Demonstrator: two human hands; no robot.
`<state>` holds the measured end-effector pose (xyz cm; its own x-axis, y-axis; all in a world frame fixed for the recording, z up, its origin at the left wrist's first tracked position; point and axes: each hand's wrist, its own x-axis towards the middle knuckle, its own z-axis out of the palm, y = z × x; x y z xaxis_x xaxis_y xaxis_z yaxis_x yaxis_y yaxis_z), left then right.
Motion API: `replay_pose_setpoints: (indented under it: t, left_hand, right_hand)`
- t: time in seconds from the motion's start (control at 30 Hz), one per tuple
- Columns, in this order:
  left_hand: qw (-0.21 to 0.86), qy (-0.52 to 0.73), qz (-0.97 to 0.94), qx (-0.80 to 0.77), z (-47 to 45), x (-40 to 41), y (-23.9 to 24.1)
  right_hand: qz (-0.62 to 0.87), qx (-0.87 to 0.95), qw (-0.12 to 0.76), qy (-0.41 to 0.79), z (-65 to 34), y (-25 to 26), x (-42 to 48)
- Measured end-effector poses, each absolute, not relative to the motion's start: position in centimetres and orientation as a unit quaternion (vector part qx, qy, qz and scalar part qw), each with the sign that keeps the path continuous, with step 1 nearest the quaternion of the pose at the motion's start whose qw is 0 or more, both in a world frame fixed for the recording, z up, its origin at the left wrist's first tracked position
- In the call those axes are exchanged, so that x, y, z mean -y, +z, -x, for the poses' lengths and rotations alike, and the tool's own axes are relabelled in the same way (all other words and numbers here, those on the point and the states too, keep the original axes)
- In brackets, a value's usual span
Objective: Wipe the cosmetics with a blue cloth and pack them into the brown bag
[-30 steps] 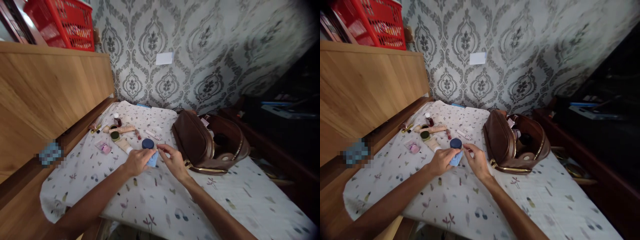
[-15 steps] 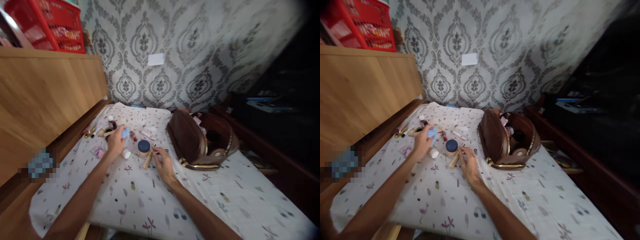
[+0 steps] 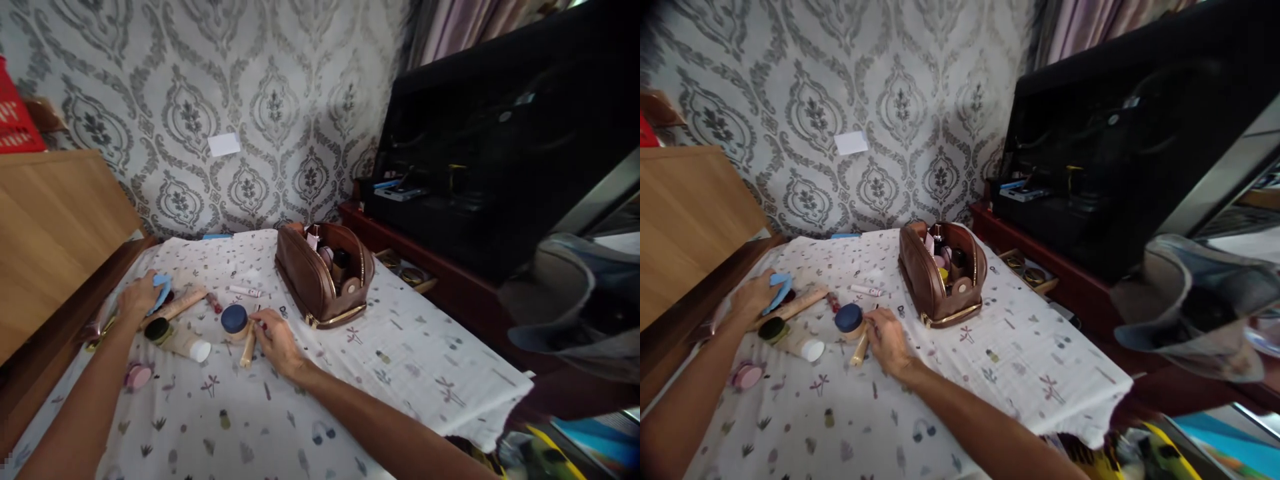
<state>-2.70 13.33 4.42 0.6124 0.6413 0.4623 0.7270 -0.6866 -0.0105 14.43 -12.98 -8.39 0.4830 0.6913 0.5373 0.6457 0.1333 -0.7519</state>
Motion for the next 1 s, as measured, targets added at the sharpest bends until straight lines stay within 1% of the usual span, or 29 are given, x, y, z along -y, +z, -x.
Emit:
replay_pose_setpoints:
  t: [0.13,0.27,0.33,0.4,0.47,0.53,0.6,0.67,0.77,0.83,0.9,1.0]
  left_hand:
    - [0.158,-0.262,0.889,0.340,2.7,-13.6,3.9]
    - [0.202,-0.308,0.845,0.388,2.6,-13.2,4.8]
    - [0.173,-0.301,0.852,0.392,2.7,-12.4,6.2]
    - [0.095,-0.273,0.885,0.365,2.8,-11.0,7.8]
    - [-0.010,-0.251,0.919,0.305,2.9,-8.7,9.0]
    - [-0.080,-0.261,0.920,0.280,2.9,-5.7,9.5]
    - [-0.131,-0.226,0.938,0.228,2.8,-2.5,9.4]
    - [-0.143,-0.186,0.960,0.154,2.6,0.4,8.7]
    - [-0.082,-0.166,0.981,0.053,1.9,3.2,7.4]
    - [-0.045,-0.165,0.985,0.033,1.5,4.1,6.4]
    - [-0.040,-0.163,0.985,0.031,1.1,4.6,5.4]
    - [-0.060,-0.163,0.984,0.034,0.4,5.6,3.9]
  right_hand:
    - [0.662,0.507,0.551,0.018,-14.5,-8.5,12.8]
    - [0.660,0.508,0.553,0.021,-14.5,-8.4,12.8]
    - [0.659,0.507,0.555,0.028,-14.3,-8.3,13.0]
    - [0.653,0.505,0.564,0.033,-14.2,-8.0,13.2]
    - [0.635,0.513,0.576,0.039,-14.1,-7.5,13.6]
    - [0.612,0.530,0.585,0.049,-14.0,-6.9,14.0]
    - [0.591,0.549,0.587,0.067,-14.1,-6.2,14.6]
    - [0.573,0.564,0.586,0.097,-14.3,-5.5,15.1]
    - [0.551,0.581,0.571,0.180,-14.5,-4.8,15.8]
    - [0.551,0.570,0.565,0.228,-14.6,-4.7,16.1]
    - [0.573,0.548,0.561,0.238,-14.7,-4.9,16.3]
    - [0.628,0.539,0.527,0.194,-14.8,-5.6,16.8]
